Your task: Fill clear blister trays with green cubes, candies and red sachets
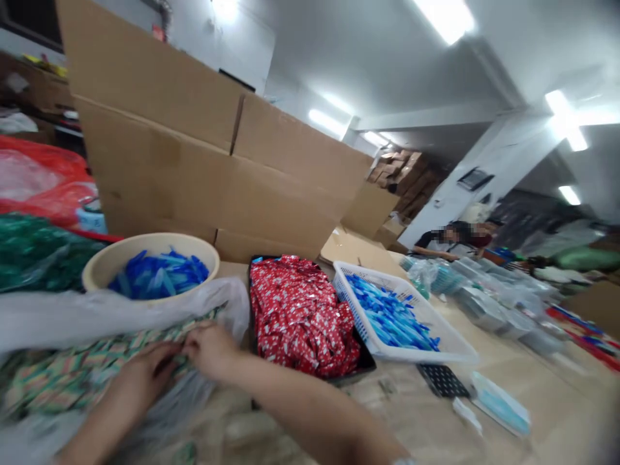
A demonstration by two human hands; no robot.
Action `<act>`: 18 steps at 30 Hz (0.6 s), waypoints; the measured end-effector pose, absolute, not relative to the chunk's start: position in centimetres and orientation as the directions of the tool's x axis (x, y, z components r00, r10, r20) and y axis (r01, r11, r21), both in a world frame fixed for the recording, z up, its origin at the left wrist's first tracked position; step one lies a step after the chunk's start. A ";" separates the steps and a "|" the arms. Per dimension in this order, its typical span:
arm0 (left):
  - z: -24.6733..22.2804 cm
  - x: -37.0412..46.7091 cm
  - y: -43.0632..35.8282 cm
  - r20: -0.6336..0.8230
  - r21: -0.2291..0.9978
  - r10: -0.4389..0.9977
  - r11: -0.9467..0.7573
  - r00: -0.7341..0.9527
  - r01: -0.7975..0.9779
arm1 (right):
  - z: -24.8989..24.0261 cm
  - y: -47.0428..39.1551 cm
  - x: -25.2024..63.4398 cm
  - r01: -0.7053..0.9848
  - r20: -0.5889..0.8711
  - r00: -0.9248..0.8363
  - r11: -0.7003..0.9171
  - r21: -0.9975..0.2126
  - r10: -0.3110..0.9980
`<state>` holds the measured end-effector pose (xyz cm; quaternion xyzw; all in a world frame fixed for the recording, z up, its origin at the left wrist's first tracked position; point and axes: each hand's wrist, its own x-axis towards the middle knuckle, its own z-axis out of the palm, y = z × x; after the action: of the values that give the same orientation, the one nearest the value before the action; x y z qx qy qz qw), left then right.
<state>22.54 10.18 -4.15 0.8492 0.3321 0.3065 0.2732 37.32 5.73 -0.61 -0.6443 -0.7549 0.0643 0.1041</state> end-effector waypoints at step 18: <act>-0.9 21.9 9.1 0.149 0.740 0.787 -0.491 0.599 0.460 | 1.1 3.5 38.3 0.887 0.075 -0.059 0.087 -0.454 0.995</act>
<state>21.90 9.05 -0.95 0.8285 0.3764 0.2426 0.3363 38.35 3.50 1.09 -0.6600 -0.7129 0.1455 0.1870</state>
